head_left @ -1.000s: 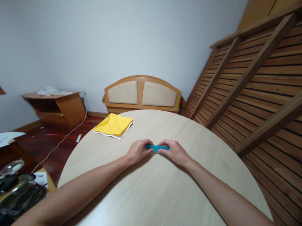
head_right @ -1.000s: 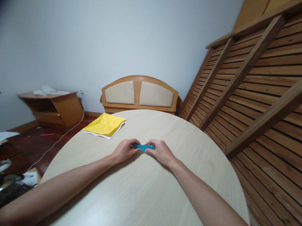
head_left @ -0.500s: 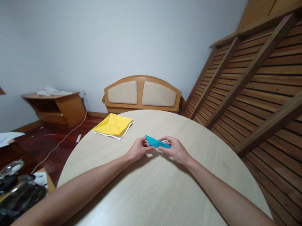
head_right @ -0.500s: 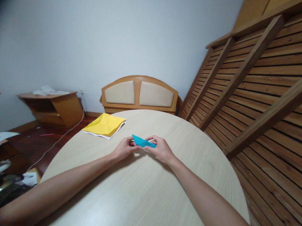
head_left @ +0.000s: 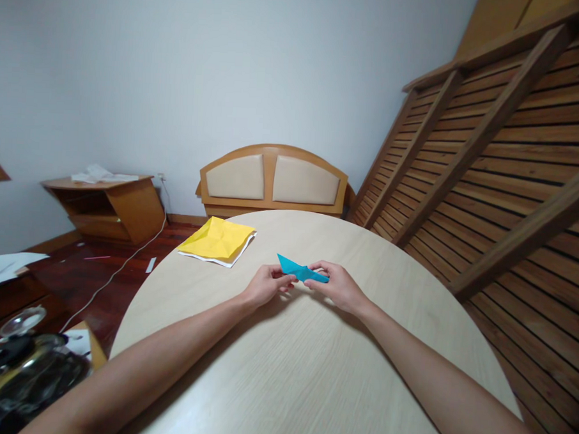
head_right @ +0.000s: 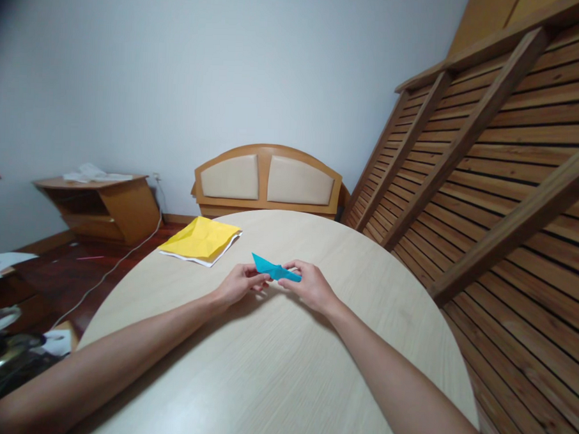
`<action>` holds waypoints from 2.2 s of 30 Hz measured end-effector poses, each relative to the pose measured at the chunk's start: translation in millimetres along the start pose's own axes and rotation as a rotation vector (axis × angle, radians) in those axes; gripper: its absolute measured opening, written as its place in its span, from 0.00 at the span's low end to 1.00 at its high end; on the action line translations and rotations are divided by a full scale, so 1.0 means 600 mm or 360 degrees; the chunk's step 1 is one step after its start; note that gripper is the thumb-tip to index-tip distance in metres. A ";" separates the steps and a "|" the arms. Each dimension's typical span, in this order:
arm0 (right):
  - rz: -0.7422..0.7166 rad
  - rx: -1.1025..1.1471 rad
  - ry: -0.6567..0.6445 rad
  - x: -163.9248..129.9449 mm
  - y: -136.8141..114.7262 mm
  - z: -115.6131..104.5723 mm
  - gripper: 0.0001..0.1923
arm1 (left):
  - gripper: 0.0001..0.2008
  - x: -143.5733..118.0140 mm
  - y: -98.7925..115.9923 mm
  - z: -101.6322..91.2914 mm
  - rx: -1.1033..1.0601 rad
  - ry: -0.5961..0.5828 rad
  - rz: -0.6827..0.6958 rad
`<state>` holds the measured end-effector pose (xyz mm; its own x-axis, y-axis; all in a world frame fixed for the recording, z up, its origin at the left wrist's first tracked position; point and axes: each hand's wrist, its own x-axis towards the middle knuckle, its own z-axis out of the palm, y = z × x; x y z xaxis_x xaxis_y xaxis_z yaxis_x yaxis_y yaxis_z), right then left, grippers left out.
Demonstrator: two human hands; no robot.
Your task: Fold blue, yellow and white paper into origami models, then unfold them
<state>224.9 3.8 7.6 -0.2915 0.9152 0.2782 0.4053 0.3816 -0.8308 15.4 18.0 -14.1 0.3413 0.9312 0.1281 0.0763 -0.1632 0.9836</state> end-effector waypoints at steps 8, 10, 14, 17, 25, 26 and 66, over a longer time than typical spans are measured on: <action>-0.0037 0.0081 0.0005 0.002 0.007 -0.011 0.15 | 0.22 -0.006 0.013 -0.006 -0.0195 0.0037 -0.0064; -0.0053 0.0126 0.0004 0.001 0.009 -0.016 0.16 | 0.22 -0.006 0.014 -0.010 -0.0200 0.0077 -0.0064; -0.0108 0.0139 0.0015 0.000 0.016 -0.026 0.12 | 0.21 -0.002 0.011 -0.016 -0.0136 0.0117 -0.0043; -0.0171 0.0062 -0.0013 0.000 0.020 -0.029 0.09 | 0.19 0.005 0.004 -0.016 -0.0061 0.0118 -0.0023; -0.0301 -0.0365 0.0152 0.004 0.020 -0.049 0.10 | 0.11 0.007 -0.013 -0.018 0.0440 0.0219 0.0156; -0.0311 -0.0432 0.0206 0.005 0.022 -0.058 0.10 | 0.12 0.003 -0.014 -0.019 0.0623 0.0206 0.0214; 0.0638 -0.1693 0.0929 -0.022 0.174 -0.236 0.16 | 0.19 -0.021 -0.008 -0.014 0.1747 -0.0229 0.0488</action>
<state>394.0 49.7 -14.5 0.3241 0.8076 0.4928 0.9458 -0.2658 -0.1865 2.7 9.8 -19.1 0.5852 0.7688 0.2578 0.7230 -0.6386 0.2636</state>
